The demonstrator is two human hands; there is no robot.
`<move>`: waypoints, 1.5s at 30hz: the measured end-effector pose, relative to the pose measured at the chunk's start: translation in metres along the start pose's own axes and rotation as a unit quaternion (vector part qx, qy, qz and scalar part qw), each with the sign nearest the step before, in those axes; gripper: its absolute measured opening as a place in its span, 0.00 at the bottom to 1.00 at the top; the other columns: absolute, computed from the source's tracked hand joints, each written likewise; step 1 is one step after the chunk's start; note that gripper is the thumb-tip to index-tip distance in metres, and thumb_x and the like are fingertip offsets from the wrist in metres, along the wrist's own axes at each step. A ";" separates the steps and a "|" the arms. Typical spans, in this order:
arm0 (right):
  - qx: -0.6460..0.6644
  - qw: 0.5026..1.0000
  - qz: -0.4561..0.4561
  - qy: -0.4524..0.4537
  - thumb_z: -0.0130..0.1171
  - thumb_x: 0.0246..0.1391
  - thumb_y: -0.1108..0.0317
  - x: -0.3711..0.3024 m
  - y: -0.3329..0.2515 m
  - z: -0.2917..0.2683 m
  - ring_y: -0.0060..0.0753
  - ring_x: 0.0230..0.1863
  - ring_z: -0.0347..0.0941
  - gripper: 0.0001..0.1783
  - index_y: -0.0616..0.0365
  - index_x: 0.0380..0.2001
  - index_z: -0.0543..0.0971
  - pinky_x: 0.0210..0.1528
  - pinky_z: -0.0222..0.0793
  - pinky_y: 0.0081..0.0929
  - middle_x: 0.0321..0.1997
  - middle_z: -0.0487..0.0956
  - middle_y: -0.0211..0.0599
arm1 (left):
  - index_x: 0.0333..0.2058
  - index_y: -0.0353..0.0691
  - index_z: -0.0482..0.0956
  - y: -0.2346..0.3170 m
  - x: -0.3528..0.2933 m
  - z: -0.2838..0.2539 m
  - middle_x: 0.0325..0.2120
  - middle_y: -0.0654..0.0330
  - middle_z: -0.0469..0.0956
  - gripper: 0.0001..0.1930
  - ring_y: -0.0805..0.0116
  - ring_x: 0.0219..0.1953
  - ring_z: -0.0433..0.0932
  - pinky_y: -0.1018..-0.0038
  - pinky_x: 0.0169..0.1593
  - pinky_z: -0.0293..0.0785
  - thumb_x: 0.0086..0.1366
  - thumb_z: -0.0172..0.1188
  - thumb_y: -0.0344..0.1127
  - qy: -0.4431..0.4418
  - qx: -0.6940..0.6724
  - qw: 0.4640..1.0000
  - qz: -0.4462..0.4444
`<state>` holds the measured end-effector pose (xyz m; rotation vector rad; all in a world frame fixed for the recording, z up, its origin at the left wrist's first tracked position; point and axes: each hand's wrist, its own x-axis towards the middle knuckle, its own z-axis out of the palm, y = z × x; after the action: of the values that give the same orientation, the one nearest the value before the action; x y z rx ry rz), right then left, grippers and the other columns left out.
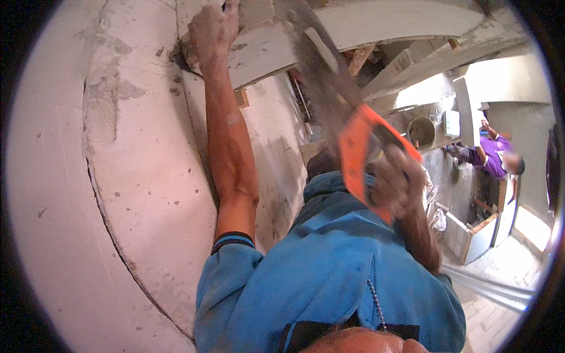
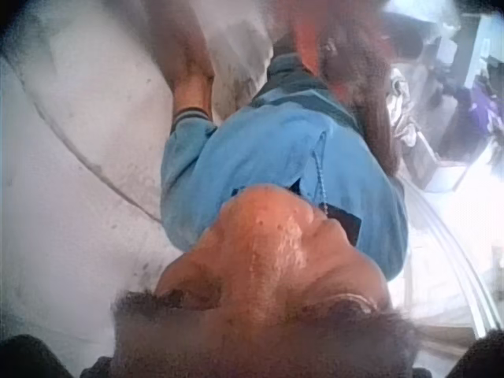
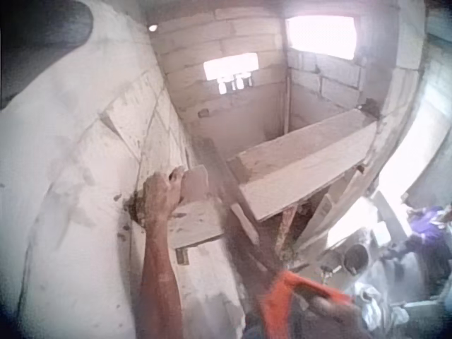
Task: The person applies mortar to white ceramic tiles using a trowel and places them onto a curved wall section. They use a hammer to tap the tiles into position and a hand saw to trim the edges. The person repeats this process for multiple tiles, filling gaps with mortar.
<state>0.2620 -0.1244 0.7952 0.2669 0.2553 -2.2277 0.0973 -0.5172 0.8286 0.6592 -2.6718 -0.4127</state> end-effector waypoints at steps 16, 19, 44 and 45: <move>0.011 1.000 0.011 -0.024 0.47 0.69 0.60 -0.020 -0.003 -0.008 0.17 0.10 0.53 0.12 0.46 0.28 0.68 0.11 0.53 0.21 0.16 0.61 0.20 | 0.38 0.36 0.82 0.013 -0.006 -0.011 0.37 0.43 0.82 0.17 0.44 0.45 0.80 0.56 0.48 0.75 0.69 0.55 0.45 -0.005 -0.038 0.999 0.021; 0.030 0.998 0.050 -0.004 0.47 0.69 0.61 -0.055 -0.011 -0.017 0.18 0.10 0.54 0.11 0.47 0.29 0.68 0.12 0.55 0.23 0.17 0.62 0.21 | 0.33 0.32 0.81 0.010 -0.010 -0.005 0.33 0.37 0.79 0.21 0.40 0.40 0.80 0.56 0.44 0.74 0.68 0.53 0.47 0.100 -0.056 0.990 0.077; -0.436 0.870 -0.226 -0.040 0.63 0.55 0.58 -0.098 -0.031 -0.068 0.19 0.13 0.63 0.19 0.57 0.45 0.76 0.15 0.59 0.22 0.18 0.71 0.25 | 0.58 0.40 0.75 0.006 -0.019 -0.016 0.57 0.46 0.74 0.33 0.46 0.58 0.73 0.54 0.63 0.64 0.70 0.46 0.63 -0.021 -0.083 0.984 0.156; -0.398 0.885 -0.236 -0.045 0.61 0.57 0.60 -0.093 -0.028 -0.059 0.18 0.11 0.60 0.17 0.57 0.45 0.74 0.13 0.56 0.22 0.17 0.68 0.24 | 0.56 0.41 0.77 0.006 -0.022 -0.009 0.57 0.47 0.75 0.33 0.48 0.59 0.73 0.57 0.64 0.63 0.70 0.46 0.63 0.002 -0.042 0.981 0.192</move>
<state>0.3030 -0.0225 0.7672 -0.3884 1.2520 -2.3700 0.1169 -0.5031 0.8327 0.1112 -2.6747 -0.4098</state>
